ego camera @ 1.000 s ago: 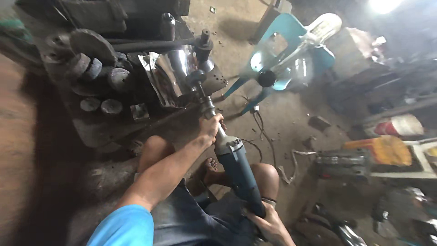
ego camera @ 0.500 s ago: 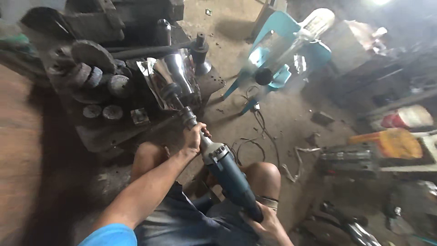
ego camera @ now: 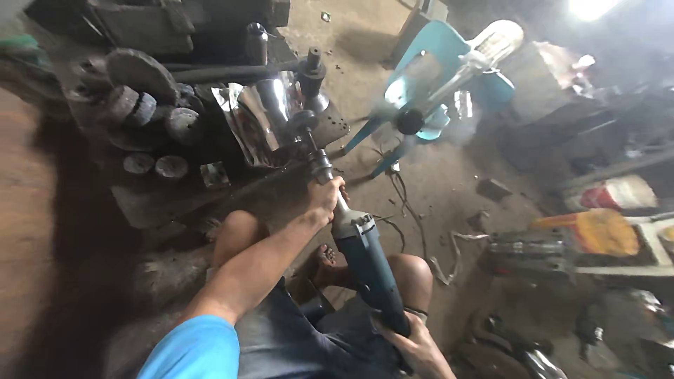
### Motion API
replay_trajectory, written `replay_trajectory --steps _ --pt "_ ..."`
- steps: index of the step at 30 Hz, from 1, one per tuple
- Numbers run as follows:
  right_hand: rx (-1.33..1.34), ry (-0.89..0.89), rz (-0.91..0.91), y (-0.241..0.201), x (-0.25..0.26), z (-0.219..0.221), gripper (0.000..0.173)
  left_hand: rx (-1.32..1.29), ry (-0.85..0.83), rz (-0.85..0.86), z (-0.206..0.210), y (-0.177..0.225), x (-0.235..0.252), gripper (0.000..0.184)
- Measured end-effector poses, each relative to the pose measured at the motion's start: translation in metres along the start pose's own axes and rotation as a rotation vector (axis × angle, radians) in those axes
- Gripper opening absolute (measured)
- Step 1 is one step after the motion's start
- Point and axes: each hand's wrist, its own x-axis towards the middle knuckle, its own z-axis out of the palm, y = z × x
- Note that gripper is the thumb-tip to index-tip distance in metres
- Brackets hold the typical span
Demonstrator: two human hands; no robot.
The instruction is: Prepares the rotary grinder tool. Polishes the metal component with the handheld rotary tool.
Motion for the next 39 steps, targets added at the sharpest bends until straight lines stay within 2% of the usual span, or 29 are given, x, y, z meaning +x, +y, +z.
replay_trajectory --steps 4,8,14,21,25,28,31,35,39 --pt "-0.023 -0.005 -0.019 0.001 -0.005 0.002 0.033 -0.002 -0.019 0.019 -0.011 0.001 -0.012 0.019" --pt "-0.187 0.024 -0.084 0.006 -0.005 0.008 0.036 0.003 -0.010 0.022 -0.034 0.003 -0.029 0.015" --pt "-0.358 0.044 -0.113 -0.002 -0.006 0.017 0.041 -0.105 -0.026 0.106 -0.064 -0.008 -0.021 0.007" --pt "-0.263 0.048 -0.109 0.003 -0.006 0.013 0.038 -0.097 -0.040 0.097 -0.045 -0.002 -0.025 0.006" --pt "-0.136 0.035 -0.074 0.003 -0.005 0.006 0.033 -0.016 -0.017 0.021 -0.022 0.007 -0.027 0.016" --pt "-0.059 0.012 -0.041 0.002 -0.003 0.001 0.035 0.004 0.014 0.012 -0.007 0.002 -0.014 0.022" --pt "0.017 -0.015 -0.016 0.004 -0.002 -0.001 0.035 -0.049 0.044 0.021 0.004 0.002 -0.002 0.019" --pt "0.018 -0.017 -0.013 0.005 -0.003 -0.001 0.034 -0.041 0.042 0.013 0.002 0.001 -0.004 0.020" --pt "-0.112 0.004 -0.043 0.007 -0.007 0.003 0.034 0.002 0.000 0.003 -0.021 0.000 -0.024 0.023"
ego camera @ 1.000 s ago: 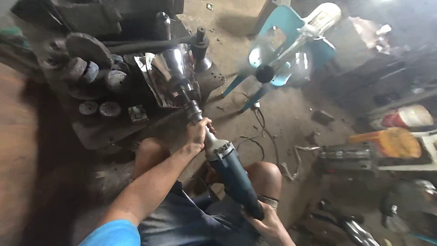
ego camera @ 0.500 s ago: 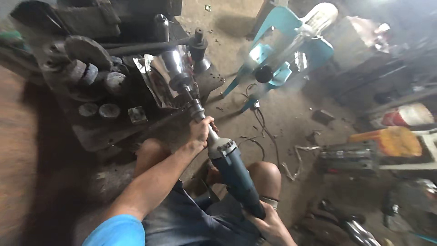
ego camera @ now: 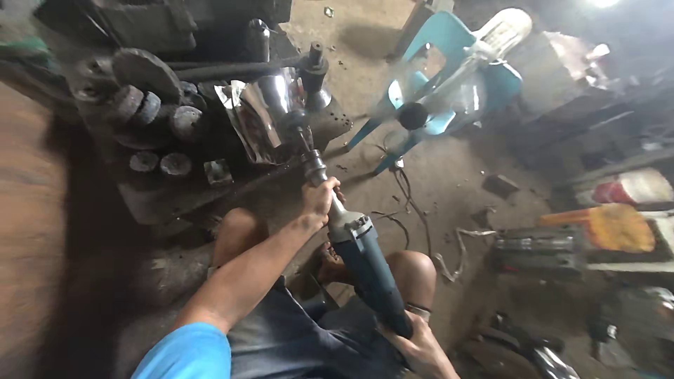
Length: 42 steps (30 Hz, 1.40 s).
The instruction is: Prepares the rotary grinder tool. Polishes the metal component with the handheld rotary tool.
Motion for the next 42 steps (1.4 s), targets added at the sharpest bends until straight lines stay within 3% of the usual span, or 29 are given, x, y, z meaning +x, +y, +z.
replay_trajectory --steps 10,28,34,42 --pt "-0.233 0.024 -0.075 -0.004 -0.001 0.008 0.041 -0.089 0.013 0.098 -0.037 -0.011 -0.001 0.007" --pt "0.131 -0.007 0.025 -0.001 0.000 -0.004 0.033 0.008 -0.010 -0.022 0.020 -0.004 0.016 0.027" --pt "-0.038 0.019 -0.024 0.001 -0.003 0.001 0.034 0.028 -0.011 -0.015 -0.003 0.001 -0.008 0.021" --pt "-0.247 0.041 -0.087 -0.002 -0.004 0.009 0.040 -0.079 -0.003 0.103 -0.035 -0.013 -0.006 0.006"
